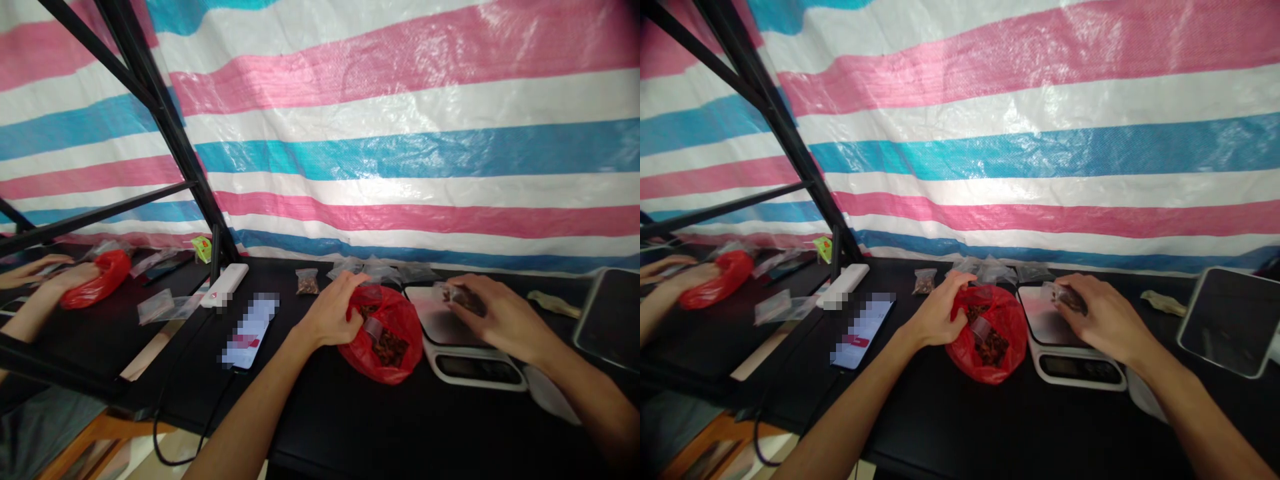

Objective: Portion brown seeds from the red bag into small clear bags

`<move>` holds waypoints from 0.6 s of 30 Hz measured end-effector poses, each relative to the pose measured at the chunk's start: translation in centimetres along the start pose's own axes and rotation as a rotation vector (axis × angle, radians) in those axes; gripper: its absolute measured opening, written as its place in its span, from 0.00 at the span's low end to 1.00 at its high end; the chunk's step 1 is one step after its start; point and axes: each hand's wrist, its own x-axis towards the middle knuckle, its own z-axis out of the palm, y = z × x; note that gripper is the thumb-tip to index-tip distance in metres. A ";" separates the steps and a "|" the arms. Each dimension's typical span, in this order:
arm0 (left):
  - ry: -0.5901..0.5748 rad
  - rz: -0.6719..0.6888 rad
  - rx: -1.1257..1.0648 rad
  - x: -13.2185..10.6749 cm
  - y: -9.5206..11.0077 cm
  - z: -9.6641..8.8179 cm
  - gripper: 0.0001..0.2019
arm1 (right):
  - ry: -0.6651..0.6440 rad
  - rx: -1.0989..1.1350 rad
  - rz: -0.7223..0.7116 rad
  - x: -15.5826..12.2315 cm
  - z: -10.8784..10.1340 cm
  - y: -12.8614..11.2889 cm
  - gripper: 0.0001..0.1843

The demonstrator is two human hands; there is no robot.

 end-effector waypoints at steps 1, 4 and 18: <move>0.010 0.019 -0.001 0.0 0.1 0.0 0.36 | -0.029 -0.020 -0.023 -0.5 0.3 0.5 0.13; 0.057 0.038 0.026 0.0 0.1 0.0 0.30 | -0.123 0.022 -0.072 -1.4 0.9 0.8 0.24; 0.129 -0.001 0.090 -0.2 -1.1 -0.1 0.18 | -0.076 0.158 0.009 -1.9 0.8 2.3 0.34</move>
